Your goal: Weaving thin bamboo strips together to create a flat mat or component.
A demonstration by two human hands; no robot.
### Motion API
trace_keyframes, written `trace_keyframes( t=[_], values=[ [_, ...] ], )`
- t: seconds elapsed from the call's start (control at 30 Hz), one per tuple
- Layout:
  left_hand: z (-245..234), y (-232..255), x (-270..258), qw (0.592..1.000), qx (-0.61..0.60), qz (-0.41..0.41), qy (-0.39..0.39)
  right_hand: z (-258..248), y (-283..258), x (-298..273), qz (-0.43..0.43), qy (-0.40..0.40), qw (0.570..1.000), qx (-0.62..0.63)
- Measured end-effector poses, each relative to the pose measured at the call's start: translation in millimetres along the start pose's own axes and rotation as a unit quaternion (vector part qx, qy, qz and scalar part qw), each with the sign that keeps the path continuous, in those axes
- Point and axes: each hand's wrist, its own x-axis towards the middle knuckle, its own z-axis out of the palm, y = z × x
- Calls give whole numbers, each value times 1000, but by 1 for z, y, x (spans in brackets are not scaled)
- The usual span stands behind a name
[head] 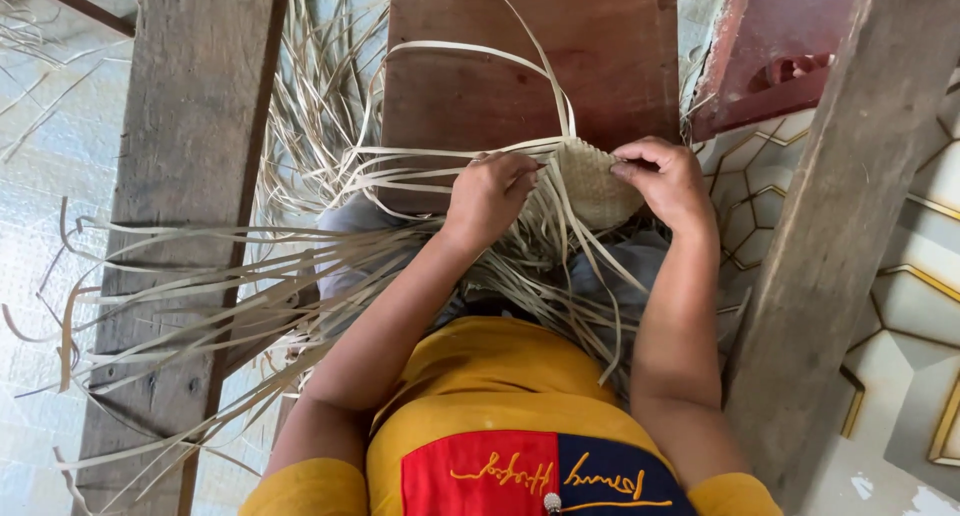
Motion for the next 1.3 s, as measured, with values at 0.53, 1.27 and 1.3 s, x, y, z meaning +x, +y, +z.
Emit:
trace_keyframes(
  t=[0.53, 1.27, 1.3],
  values=[
    [10, -10, 7, 977, -143, -113, -114, 52, -84, -16, 69, 57, 994, -70],
    [2, -1, 1, 975, -183, -83, -98, 61, -93, -32, 92, 41, 989, -112],
    [3, -2, 1, 975, -183, -82, -99, 61, -93, -32, 92, 41, 989, -112]
  ],
)
